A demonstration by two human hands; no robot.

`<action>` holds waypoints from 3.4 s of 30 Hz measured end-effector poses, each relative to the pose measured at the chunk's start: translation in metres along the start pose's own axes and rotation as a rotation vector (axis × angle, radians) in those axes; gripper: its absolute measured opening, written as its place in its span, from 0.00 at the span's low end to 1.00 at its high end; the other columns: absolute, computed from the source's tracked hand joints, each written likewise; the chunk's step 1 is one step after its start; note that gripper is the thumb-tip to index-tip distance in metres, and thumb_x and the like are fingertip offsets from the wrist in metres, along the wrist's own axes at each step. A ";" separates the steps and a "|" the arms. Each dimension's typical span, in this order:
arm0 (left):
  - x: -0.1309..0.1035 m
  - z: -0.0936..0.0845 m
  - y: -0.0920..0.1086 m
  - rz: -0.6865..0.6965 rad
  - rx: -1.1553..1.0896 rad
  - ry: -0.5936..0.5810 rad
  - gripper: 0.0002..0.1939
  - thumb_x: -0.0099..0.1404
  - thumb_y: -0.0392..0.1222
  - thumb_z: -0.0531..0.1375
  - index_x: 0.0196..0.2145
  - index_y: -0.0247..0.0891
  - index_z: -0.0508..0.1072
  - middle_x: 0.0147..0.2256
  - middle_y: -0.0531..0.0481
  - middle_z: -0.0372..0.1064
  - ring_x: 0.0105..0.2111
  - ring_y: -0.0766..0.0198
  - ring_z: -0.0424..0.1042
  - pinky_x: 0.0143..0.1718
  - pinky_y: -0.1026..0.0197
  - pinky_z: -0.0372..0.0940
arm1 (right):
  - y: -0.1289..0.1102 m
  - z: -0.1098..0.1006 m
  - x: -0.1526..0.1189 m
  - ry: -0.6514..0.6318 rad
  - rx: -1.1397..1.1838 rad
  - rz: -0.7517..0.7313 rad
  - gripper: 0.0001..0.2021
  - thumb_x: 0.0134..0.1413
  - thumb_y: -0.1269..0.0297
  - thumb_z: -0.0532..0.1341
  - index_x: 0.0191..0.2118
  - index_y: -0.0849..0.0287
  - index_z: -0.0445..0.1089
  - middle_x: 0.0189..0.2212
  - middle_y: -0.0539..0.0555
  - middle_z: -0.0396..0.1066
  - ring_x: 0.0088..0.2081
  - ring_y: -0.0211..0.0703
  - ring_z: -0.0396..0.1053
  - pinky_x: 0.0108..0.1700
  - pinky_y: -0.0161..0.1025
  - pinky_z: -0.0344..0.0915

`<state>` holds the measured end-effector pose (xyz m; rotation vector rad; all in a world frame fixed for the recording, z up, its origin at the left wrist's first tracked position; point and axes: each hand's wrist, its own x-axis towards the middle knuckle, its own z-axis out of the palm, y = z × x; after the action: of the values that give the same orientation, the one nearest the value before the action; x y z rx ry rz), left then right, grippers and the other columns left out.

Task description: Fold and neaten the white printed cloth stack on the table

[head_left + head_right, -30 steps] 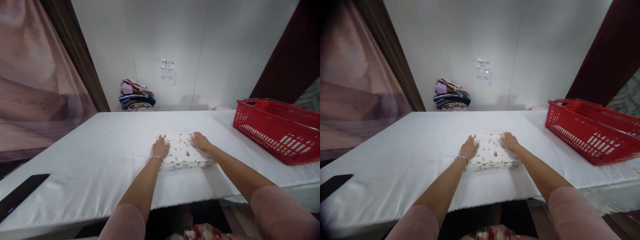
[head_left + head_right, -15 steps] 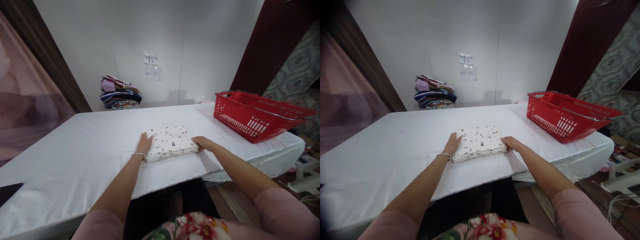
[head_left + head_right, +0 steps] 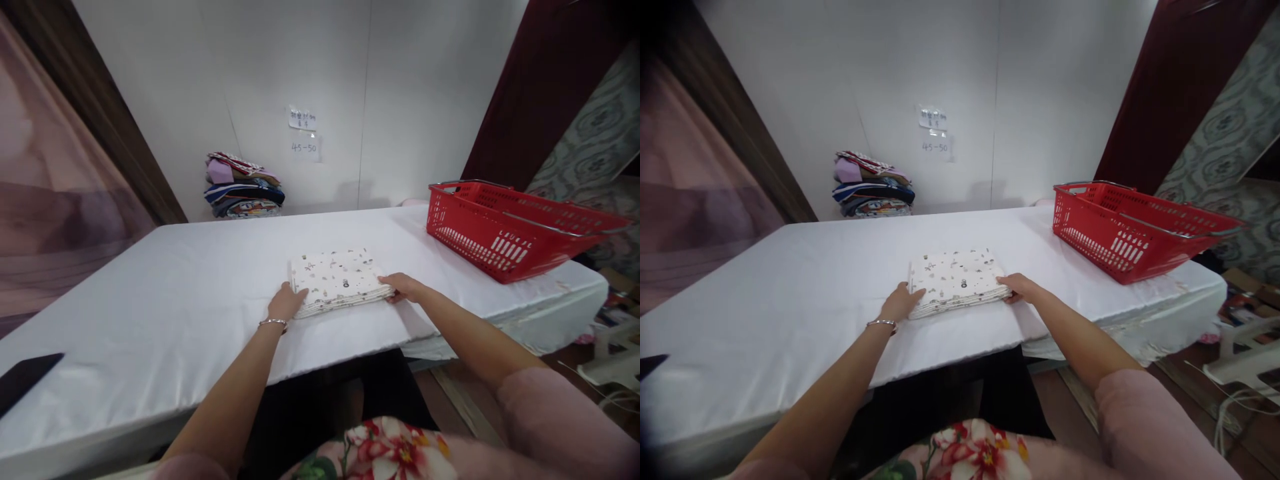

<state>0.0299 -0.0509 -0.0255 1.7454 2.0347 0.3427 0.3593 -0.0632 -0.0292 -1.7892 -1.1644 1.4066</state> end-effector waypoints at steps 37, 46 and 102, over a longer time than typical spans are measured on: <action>0.039 0.014 0.023 0.330 0.066 0.264 0.25 0.64 0.51 0.47 0.57 0.39 0.55 0.62 0.43 0.45 0.61 0.56 0.43 0.57 0.52 0.47 | 0.023 0.112 -0.011 0.098 -1.152 -1.183 0.27 0.58 0.53 0.50 0.61 0.55 0.50 0.61 0.58 0.50 0.61 0.51 0.47 0.59 0.55 0.47; 0.066 0.017 0.010 0.265 -0.095 0.051 0.25 0.64 0.53 0.46 0.57 0.48 0.56 0.63 0.51 0.40 0.61 0.58 0.45 0.59 0.47 0.45 | 0.024 0.112 -0.014 0.084 -1.116 -1.187 0.27 0.58 0.54 0.51 0.61 0.54 0.50 0.61 0.57 0.50 0.62 0.50 0.46 0.59 0.55 0.45; -0.057 0.031 -0.041 0.319 -0.519 0.199 0.11 0.55 0.48 0.57 0.30 0.39 0.73 0.29 0.53 0.71 0.30 0.66 0.68 0.32 0.64 0.60 | -0.031 0.175 -0.029 0.086 -0.608 -1.142 0.09 0.57 0.67 0.53 0.27 0.57 0.64 0.26 0.50 0.63 0.32 0.40 0.61 0.35 0.36 0.57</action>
<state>0.0156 -0.1169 -0.0623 1.7348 1.5803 1.0766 0.1816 -0.0881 -0.0383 -1.0553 -2.1930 0.3034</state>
